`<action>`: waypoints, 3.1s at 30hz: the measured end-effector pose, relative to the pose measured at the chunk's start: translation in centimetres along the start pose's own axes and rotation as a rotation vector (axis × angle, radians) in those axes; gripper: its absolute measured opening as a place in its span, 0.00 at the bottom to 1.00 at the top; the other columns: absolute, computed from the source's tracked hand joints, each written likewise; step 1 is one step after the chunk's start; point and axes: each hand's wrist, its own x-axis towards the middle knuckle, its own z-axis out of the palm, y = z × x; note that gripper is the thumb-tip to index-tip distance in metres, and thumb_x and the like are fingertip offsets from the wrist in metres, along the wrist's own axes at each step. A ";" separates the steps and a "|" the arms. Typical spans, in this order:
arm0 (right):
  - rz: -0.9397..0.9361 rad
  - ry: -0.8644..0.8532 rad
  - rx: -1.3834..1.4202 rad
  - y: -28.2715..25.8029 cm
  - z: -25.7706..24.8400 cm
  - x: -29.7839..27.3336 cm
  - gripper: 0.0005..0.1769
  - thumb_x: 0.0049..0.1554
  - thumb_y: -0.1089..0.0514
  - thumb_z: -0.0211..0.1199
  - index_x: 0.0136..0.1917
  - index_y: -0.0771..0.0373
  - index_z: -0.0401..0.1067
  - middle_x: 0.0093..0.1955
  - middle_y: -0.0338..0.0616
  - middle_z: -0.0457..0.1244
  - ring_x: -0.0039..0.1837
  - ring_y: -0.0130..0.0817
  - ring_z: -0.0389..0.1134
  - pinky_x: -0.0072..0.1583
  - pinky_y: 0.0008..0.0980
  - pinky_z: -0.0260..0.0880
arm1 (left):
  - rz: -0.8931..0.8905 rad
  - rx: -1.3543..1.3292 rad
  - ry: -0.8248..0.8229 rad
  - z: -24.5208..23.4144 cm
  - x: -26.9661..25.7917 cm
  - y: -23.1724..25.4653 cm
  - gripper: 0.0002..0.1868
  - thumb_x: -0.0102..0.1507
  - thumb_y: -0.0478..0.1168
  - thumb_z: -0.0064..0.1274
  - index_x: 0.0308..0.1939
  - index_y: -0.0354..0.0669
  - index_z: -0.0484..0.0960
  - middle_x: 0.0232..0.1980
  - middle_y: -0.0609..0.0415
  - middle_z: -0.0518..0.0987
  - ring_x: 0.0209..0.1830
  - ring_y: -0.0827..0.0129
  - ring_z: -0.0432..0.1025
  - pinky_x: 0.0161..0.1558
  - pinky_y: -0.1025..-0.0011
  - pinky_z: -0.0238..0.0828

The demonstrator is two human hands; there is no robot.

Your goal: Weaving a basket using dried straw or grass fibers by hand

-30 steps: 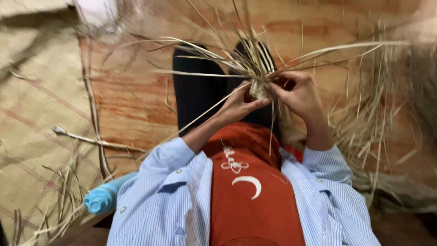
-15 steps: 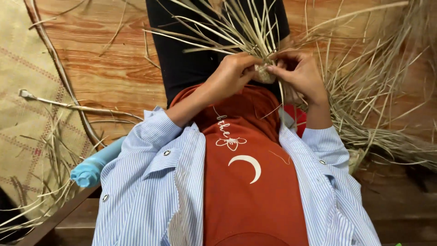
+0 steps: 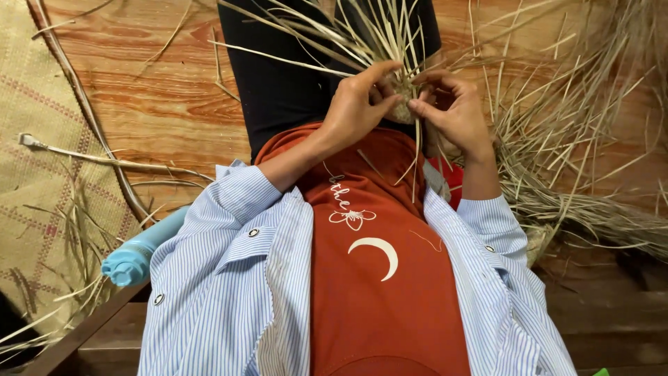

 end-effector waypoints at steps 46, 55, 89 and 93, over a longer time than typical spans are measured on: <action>-0.057 -0.024 -0.117 1.7 -0.2 0.1 0.13 0.43 0.66 0.66 0.43 0.68 0.69 0.27 0.39 0.55 0.30 0.20 0.52 0.34 0.17 0.54 | 0.406 1.014 0.120 0.7 -2.8 -3.4 0.11 0.58 0.46 0.38 0.43 0.54 0.69 0.20 0.63 0.70 0.13 0.69 0.68 0.18 0.74 0.66; -0.045 0.004 -0.112 1.8 -0.4 -0.1 0.14 0.44 0.66 0.66 0.45 0.65 0.69 0.27 0.37 0.54 0.31 0.18 0.53 0.35 0.14 0.55 | 0.161 1.032 -0.134 1.9 -4.7 -1.8 0.25 0.54 0.43 0.41 0.56 0.44 0.61 0.17 0.53 0.71 0.14 0.58 0.70 0.18 0.59 0.67; 0.009 0.159 -0.122 1.1 0.8 -0.7 0.16 0.43 0.63 0.68 0.45 0.61 0.69 0.28 0.36 0.53 0.31 0.17 0.55 0.34 0.12 0.57 | 0.483 1.123 0.114 1.1 -2.2 -0.5 0.16 0.50 0.34 0.38 0.43 0.45 0.69 0.23 0.63 0.65 0.12 0.72 0.67 0.17 0.77 0.63; 0.004 0.186 -0.131 0.7 1.3 -0.8 0.17 0.42 0.65 0.68 0.46 0.61 0.68 0.28 0.36 0.53 0.31 0.17 0.55 0.35 0.13 0.58 | 0.421 1.004 0.105 1.1 -2.3 -0.6 0.13 0.56 0.38 0.39 0.45 0.46 0.68 0.29 0.60 0.64 0.22 0.69 0.67 0.20 0.76 0.64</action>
